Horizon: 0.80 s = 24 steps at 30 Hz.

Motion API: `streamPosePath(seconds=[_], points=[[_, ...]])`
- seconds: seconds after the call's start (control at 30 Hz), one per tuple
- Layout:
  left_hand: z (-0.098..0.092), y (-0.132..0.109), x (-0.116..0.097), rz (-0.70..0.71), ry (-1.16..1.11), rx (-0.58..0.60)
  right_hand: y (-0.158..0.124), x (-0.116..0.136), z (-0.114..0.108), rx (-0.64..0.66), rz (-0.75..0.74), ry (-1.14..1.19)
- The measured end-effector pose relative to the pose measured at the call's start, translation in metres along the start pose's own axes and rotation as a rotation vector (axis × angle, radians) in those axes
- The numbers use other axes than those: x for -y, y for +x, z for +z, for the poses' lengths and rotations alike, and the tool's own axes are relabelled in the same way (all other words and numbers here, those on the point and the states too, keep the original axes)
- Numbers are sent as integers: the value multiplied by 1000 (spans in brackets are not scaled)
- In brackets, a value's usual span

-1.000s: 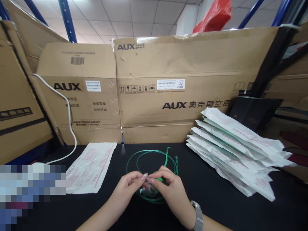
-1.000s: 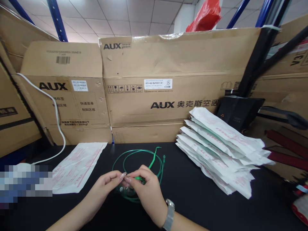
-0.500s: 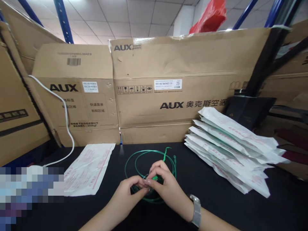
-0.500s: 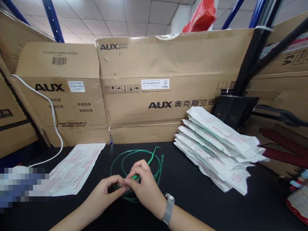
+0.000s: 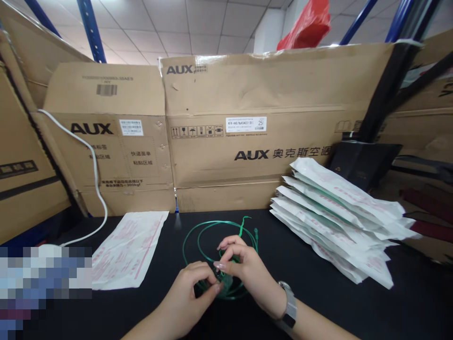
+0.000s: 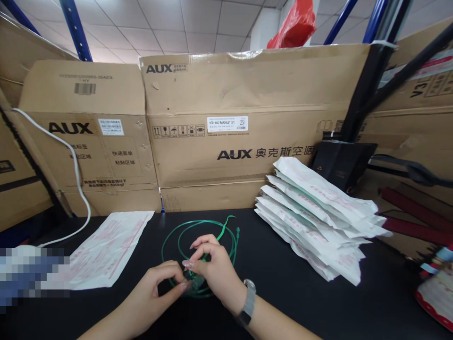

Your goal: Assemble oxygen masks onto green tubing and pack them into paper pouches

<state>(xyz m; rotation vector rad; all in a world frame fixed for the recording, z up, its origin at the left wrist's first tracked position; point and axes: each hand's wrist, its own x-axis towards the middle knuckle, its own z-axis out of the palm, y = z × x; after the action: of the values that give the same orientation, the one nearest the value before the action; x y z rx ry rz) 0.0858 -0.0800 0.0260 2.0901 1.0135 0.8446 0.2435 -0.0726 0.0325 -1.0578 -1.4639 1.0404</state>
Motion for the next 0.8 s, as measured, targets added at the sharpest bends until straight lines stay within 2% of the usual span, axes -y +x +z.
streamPosePath(seconds=[0.17,0.33,0.4,0.5,0.67,0.73,0.8], points=[[-1,0,-2,0,7,15,1,4,-3,-54,-31,77],[1,-1,-4,2,-17,27,8,5,-13,-188,-63,200],[-2,0,-4,-46,-81,2,11,3,-15,-180,-78,201],[-10,3,-1,-148,-276,-40,12,-1,-10,-64,-31,199],[-34,10,8,-237,-720,-213,10,-13,0,178,99,219],[-46,14,14,-260,-870,-307,10,-15,-2,188,68,126],[-58,19,21,-279,-962,-458,11,-15,-7,128,25,-23]])
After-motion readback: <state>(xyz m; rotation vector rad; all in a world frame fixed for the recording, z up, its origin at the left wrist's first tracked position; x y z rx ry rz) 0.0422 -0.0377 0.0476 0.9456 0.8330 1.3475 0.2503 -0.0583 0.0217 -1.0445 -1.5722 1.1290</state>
